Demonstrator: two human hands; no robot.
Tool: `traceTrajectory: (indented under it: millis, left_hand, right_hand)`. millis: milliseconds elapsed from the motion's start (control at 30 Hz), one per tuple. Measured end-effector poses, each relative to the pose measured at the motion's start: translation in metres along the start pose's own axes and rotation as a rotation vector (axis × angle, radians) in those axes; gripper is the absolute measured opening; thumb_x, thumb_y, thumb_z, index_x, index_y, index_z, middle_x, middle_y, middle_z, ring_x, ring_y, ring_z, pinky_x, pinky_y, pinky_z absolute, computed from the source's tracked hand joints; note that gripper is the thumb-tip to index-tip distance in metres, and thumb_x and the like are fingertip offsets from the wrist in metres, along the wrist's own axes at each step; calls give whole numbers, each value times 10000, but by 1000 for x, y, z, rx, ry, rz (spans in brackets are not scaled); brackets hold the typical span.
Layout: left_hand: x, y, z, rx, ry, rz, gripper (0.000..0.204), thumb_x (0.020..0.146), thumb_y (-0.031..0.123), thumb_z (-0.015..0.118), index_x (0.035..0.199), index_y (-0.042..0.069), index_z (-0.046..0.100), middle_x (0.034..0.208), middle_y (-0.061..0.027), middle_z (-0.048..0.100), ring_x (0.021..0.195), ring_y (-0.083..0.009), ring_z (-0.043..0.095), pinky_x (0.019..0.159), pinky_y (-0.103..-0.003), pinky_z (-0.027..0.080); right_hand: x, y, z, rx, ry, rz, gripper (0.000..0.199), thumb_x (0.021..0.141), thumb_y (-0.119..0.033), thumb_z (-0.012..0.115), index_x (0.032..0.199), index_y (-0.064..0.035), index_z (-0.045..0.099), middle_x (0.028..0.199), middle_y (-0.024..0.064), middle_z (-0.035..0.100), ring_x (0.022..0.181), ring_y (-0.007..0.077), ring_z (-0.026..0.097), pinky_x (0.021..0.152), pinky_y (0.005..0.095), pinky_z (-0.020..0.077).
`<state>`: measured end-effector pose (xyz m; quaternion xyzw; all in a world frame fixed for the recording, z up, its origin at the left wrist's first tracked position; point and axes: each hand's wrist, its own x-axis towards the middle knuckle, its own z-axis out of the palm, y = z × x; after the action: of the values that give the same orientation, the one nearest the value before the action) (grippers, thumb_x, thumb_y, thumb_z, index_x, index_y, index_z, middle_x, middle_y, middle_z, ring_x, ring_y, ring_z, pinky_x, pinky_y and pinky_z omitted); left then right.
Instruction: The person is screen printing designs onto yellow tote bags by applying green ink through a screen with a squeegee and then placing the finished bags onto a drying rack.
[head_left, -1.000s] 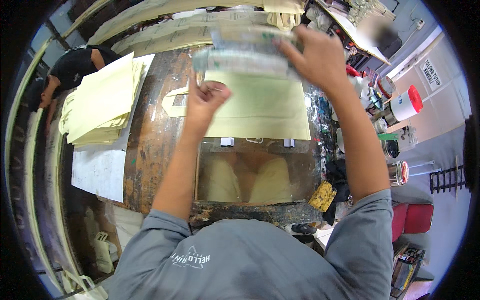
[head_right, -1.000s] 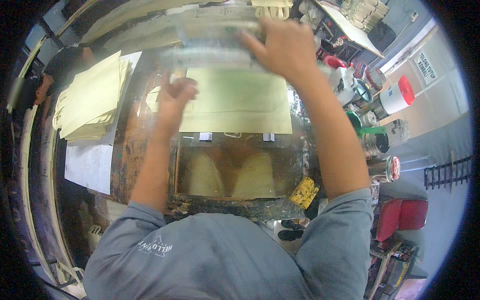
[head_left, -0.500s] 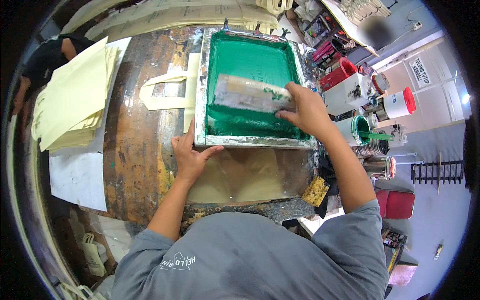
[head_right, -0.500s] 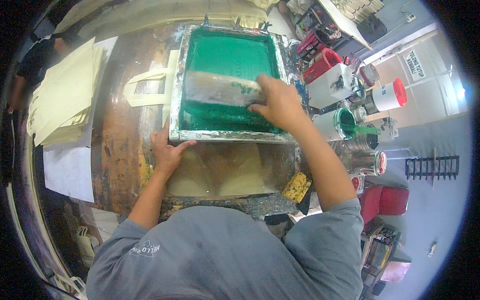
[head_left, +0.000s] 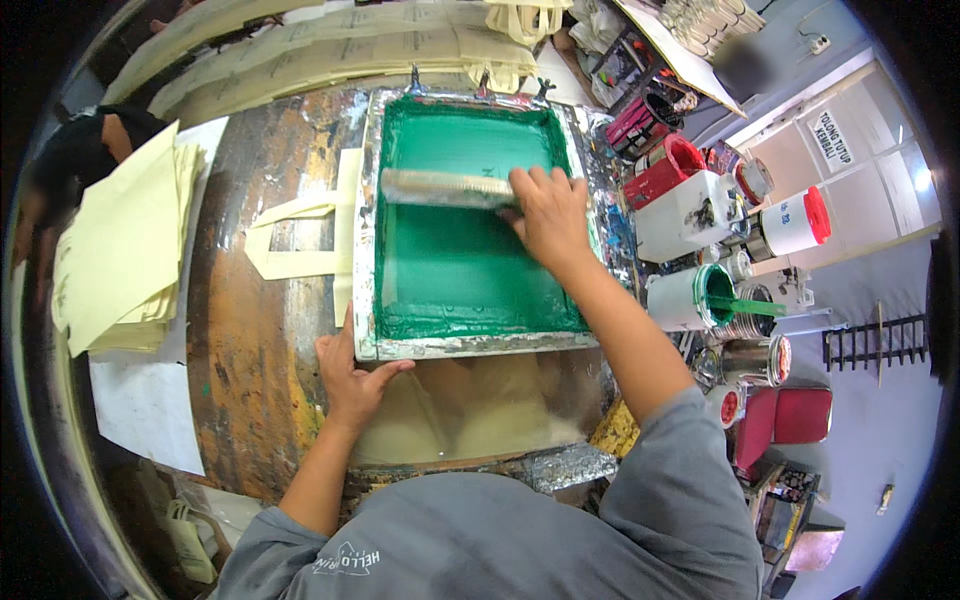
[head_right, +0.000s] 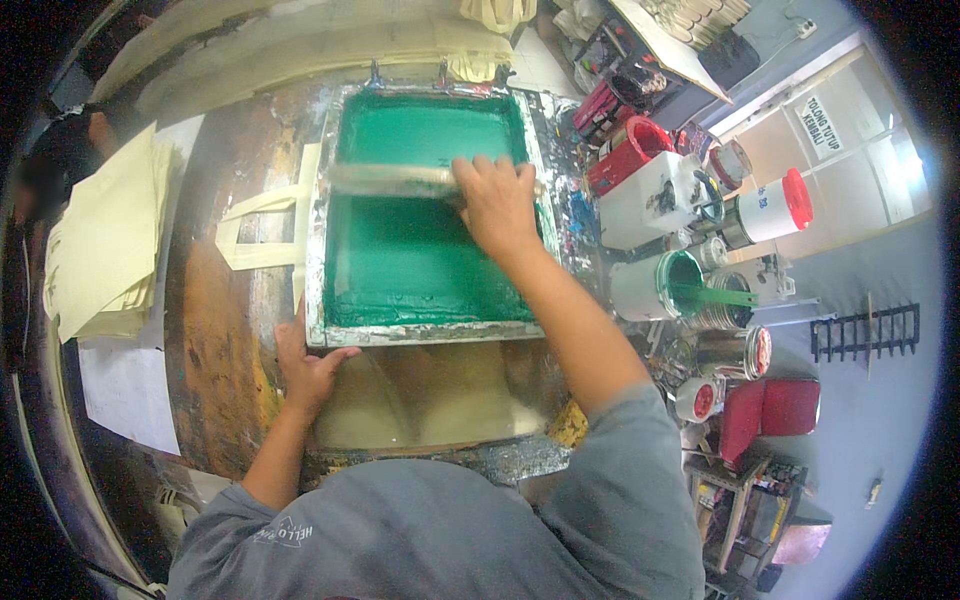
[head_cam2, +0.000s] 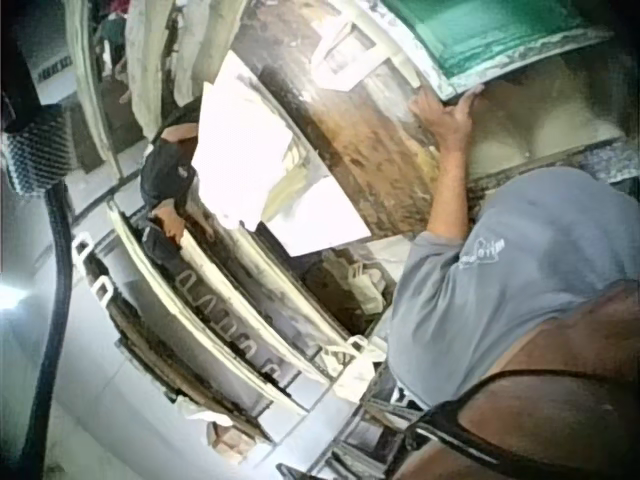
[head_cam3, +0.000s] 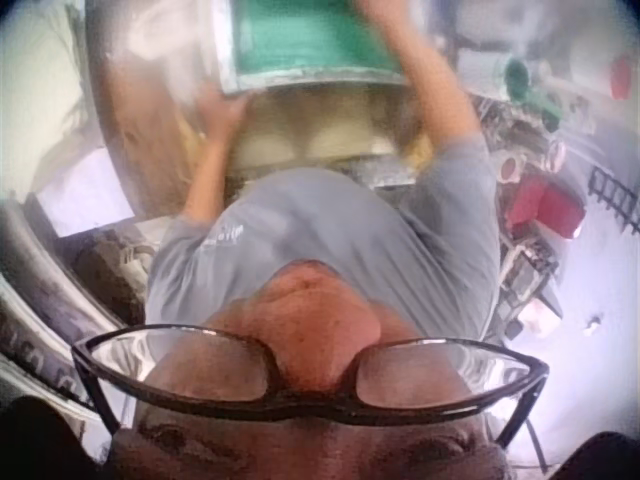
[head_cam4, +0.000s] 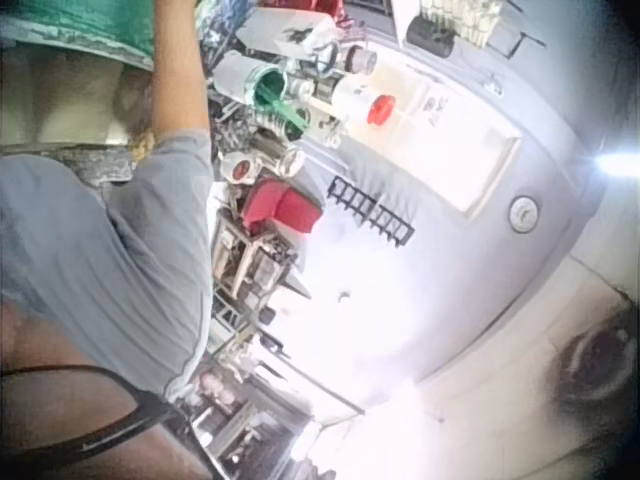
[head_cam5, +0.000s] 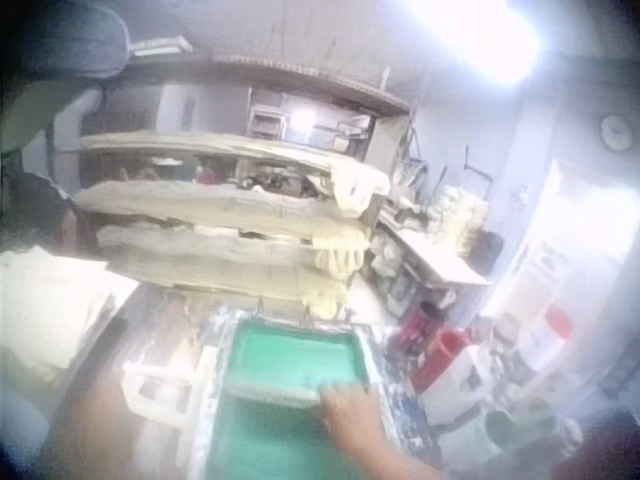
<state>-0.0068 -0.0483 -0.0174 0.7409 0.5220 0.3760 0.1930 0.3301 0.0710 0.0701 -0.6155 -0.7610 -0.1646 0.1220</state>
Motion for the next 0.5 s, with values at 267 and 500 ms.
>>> traceTrajectory:
  millis: [267,500]
  left_hand:
    - [7,6,-17,368,-57,-82,1083,598,717,906,1466,118,658,1000,-89,534,993,-295,533,985,-447,357]
    - [196,27,2,174,41,370,963,714,691,873,1441,94,665,1300,-230,558,1219,-413,524,1077,-535,409]
  right_hand:
    - [134,84,48,138,-251,-39,593,780,-421,899,1183,-116,588,1122,104,735,1112,358,708,833,593,517]
    - [124,78,84,-37,87,51,547,787,-338,892,1213,-173,591,1085,40,699,1081,304,662,859,523,458]
